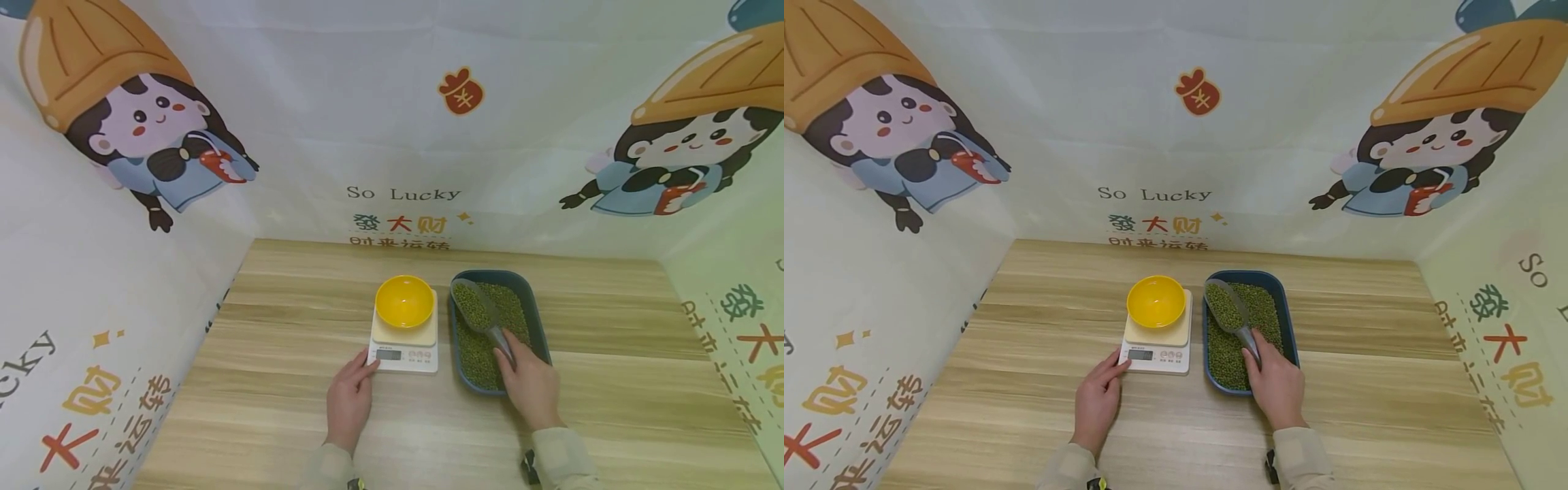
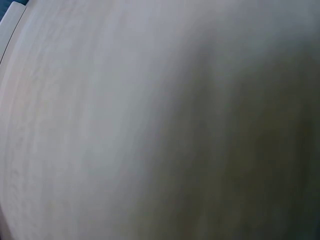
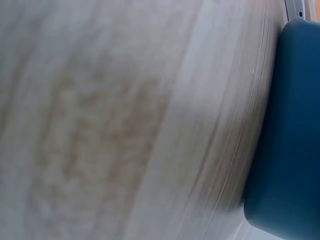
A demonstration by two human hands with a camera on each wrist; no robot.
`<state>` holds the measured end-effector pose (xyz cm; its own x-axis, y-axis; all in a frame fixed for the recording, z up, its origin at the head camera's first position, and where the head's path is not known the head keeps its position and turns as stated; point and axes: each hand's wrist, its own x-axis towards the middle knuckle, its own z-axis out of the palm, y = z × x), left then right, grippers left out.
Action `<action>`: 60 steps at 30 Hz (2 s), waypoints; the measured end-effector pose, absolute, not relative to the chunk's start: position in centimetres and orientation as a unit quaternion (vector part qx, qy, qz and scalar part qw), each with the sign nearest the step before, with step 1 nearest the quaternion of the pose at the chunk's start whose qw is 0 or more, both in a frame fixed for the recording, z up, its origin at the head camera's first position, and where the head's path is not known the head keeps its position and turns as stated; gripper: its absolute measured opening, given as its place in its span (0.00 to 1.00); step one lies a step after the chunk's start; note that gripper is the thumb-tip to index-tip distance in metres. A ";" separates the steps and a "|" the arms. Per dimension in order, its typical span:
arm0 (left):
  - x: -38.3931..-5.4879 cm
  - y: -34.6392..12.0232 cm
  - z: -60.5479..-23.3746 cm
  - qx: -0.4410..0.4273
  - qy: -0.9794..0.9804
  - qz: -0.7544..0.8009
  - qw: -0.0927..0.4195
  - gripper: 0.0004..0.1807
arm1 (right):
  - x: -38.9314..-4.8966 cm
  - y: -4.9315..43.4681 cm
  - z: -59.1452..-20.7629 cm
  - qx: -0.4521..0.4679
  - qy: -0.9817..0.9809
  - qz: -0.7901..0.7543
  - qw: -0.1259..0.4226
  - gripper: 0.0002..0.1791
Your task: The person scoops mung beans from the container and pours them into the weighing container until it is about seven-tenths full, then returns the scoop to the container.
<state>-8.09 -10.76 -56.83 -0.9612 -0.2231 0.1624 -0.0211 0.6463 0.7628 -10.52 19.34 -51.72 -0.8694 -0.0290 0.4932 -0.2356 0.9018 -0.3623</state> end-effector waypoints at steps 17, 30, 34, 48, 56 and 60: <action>-8.1 -10.7 -56.9 0.071 -0.898 -0.417 0.121 0.16 | -10.6 19.4 -51.7 0.059 -0.947 0.214 0.232 0.23; -8.2 -10.7 -56.8 0.070 -0.897 -0.418 0.126 0.15 | -10.7 19.3 -51.6 0.055 -0.948 0.212 0.230 0.22; -8.2 -10.7 -56.8 0.068 -0.898 -0.416 0.128 0.15 | -10.7 19.4 -51.7 0.056 -0.947 0.213 0.235 0.22; -8.1 -10.6 -57.1 0.064 -0.898 -0.417 0.127 0.15 | -10.6 19.6 -51.9 0.053 -0.948 0.218 0.227 0.22; -8.2 -10.7 -57.1 0.063 -0.897 -0.418 0.131 0.16 | -10.8 19.8 -51.5 0.057 -0.943 0.258 0.203 0.22; -8.3 -10.8 -57.2 0.064 -0.896 -0.418 0.132 0.16 | -10.7 19.8 -51.3 0.063 -0.941 0.271 0.191 0.23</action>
